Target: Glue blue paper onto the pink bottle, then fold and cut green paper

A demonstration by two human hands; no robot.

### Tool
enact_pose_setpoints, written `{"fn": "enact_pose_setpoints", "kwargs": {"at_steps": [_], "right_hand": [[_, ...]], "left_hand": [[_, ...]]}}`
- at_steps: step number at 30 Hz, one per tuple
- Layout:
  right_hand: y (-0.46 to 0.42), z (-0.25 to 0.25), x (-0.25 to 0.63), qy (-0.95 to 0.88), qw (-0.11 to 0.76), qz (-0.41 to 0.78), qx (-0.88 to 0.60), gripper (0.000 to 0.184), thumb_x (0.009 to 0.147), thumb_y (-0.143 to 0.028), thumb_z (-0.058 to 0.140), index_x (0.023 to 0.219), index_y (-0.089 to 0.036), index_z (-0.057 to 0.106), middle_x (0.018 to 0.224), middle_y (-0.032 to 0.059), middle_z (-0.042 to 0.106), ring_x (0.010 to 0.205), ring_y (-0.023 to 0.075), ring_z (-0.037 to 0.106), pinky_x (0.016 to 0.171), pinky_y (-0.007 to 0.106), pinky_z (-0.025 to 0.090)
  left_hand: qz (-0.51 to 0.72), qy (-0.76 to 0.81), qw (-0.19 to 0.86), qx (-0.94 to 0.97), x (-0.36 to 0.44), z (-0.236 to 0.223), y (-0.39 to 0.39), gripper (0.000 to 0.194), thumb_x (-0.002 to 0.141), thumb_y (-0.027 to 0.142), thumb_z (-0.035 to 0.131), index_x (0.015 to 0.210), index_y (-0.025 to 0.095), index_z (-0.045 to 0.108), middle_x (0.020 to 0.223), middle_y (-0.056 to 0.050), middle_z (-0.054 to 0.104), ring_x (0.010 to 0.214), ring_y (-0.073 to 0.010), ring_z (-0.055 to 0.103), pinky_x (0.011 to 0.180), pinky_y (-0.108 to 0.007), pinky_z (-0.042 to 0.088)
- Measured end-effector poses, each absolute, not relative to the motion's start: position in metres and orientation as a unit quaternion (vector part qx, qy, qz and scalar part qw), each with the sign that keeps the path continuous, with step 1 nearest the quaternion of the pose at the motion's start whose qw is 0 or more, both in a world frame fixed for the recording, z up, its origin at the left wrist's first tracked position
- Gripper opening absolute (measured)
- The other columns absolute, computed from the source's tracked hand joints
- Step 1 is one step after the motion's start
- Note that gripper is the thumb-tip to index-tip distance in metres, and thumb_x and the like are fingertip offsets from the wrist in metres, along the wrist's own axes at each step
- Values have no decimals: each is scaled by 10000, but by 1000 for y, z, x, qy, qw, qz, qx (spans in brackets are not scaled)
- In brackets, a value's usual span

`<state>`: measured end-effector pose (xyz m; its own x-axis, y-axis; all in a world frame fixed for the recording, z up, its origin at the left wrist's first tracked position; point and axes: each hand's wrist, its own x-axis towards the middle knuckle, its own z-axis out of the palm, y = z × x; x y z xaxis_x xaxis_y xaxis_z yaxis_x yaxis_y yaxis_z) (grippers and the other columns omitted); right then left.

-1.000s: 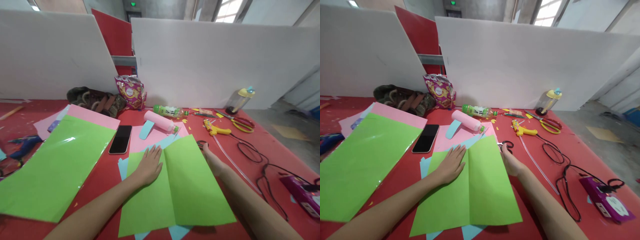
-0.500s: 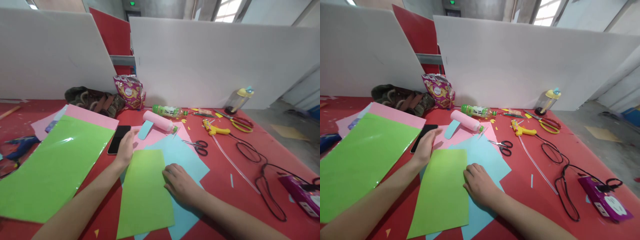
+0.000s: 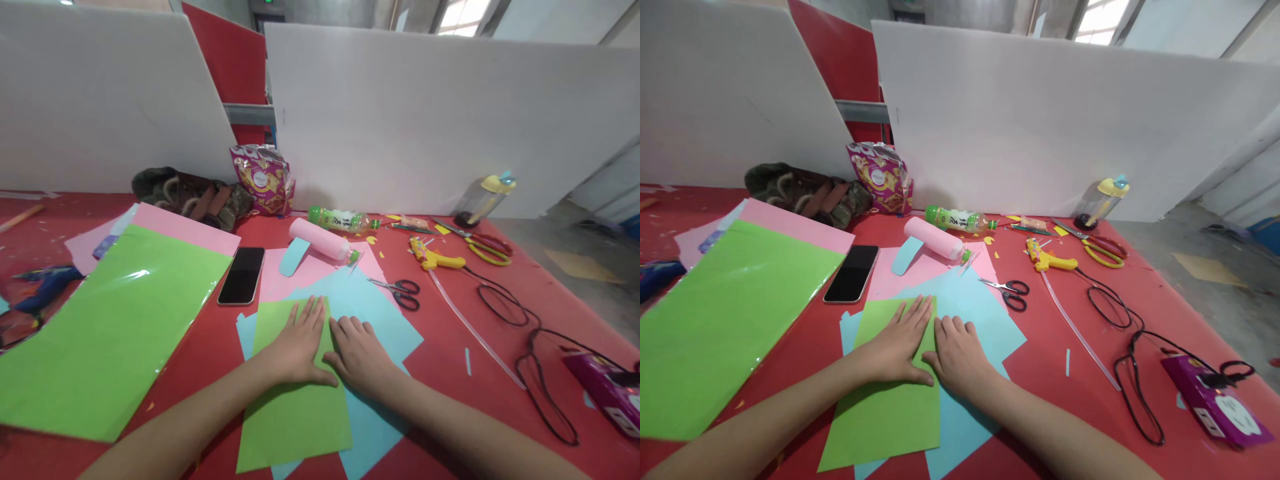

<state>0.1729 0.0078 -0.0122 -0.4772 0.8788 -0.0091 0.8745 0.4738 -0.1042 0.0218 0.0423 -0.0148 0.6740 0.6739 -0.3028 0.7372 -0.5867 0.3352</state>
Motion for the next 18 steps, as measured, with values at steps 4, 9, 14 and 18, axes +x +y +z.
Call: {"fn": "enact_pose_setpoints", "kwargs": {"at_steps": [4, 9, 14, 18], "right_hand": [[23, -12, 169, -850, 20, 38, -524, 418, 812, -413, 381, 1063, -93, 477, 913, 122, 527, 811, 252, 450, 672, 373, 350], [35, -12, 169, -849, 15, 28, -528, 470, 818, -441, 349, 1104, -81, 448, 948, 128, 527, 849, 260, 457, 695, 374, 357], [40, -13, 171, -854, 22, 23, -519, 509, 813, -480, 327, 1136, -99, 425, 970, 127, 520, 864, 255, 458, 696, 371, 357], [48, -16, 174, -855, 21, 16, -519, 564, 793, -524, 329, 1168, -108, 401, 975, 132, 515, 868, 264, 461, 680, 371, 356]], "left_hand": [[-80, 402, 225, 884, 22, -11, 43, 1106, 541, 683, 483, 1322, 41, 34, 1380, -203, -68, 1248, -327, -122, 989, -528, 22], [-80, 407, 229, 881, 21, -11, 42, 1121, 540, 686, 476, 1323, 28, 17, 1383, -177, -77, 1255, -310, -120, 1003, -500, 5], [-88, 403, 230, 882, 20, -9, 44, 1135, 529, 689, 479, 1320, 13, 25, 1383, -179, -75, 1252, -320, -120, 1002, -503, 5], [-93, 401, 230, 882, 19, -7, 44, 1144, 528, 700, 470, 1319, 6, 20, 1380, -183, -85, 1250, -325, -121, 1006, -496, 13]]}}
